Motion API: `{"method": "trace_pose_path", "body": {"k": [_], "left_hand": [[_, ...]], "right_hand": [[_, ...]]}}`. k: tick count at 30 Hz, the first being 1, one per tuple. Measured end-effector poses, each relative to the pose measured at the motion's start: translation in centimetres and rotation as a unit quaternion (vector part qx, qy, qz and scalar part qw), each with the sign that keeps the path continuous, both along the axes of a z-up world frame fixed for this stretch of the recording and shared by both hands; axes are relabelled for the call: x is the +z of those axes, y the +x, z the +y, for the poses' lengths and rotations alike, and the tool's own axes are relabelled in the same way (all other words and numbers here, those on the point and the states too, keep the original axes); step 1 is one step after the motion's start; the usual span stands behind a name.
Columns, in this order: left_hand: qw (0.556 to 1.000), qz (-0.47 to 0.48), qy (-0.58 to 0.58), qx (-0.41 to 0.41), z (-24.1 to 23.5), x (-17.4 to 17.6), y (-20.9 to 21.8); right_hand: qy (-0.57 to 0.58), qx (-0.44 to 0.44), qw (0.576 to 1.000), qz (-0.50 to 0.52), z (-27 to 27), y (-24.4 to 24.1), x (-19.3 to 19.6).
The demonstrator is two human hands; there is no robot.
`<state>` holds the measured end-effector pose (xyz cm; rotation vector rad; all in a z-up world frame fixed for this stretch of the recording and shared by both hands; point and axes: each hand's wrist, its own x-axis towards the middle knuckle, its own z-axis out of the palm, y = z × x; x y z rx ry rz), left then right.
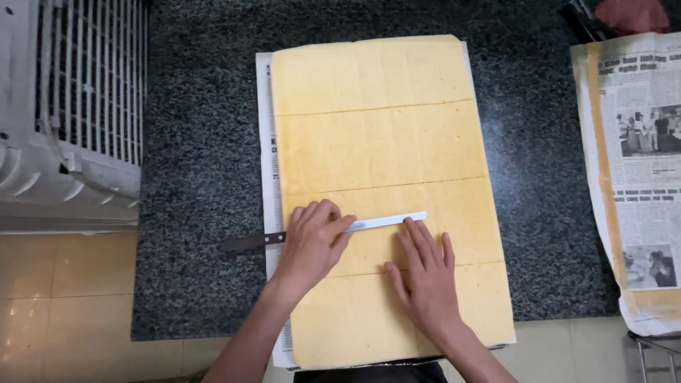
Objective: The person uses a long knife and a ruler to measure and cut a large rectangular sheet cake into uniform square pieces. They repeatedly align the ruler, score the surface, and slice through the cake, rotating the tray to complete the grid.
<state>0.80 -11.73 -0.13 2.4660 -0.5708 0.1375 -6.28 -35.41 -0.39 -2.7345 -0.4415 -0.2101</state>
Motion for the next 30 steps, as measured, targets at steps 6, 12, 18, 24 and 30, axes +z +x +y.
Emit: {"method": "trace_pose_path", "body": {"k": [6, 12, 18, 24, 30], "left_hand": [[1.0, 0.019, 0.01, 0.006, -0.1, 0.2, 0.5], [0.999, 0.03, 0.026, -0.005, -0.2, 0.5, 1.0], [0.996, 0.042, 0.077, -0.018, -0.6, 1.3, 1.6], [0.953, -0.071, 0.28, -0.092, -4.4, 8.1, 3.0], [0.894, -0.111, 0.419, -0.113, -8.5, 11.1, 2.6]], "right_hand": [[0.022, -0.01, 1.0, 0.012, 0.2, 0.6, -0.7], [0.016, -0.01, 1.0, -0.002, 0.2, 0.7, -0.9], [0.059, -0.014, 0.998, 0.007, 0.2, 1.0, -0.6], [0.114, -0.028, 0.992, 0.044, -0.3, 1.4, 0.6], [0.169, -0.014, 0.982, 0.083, -1.2, 1.7, 1.8]]}}
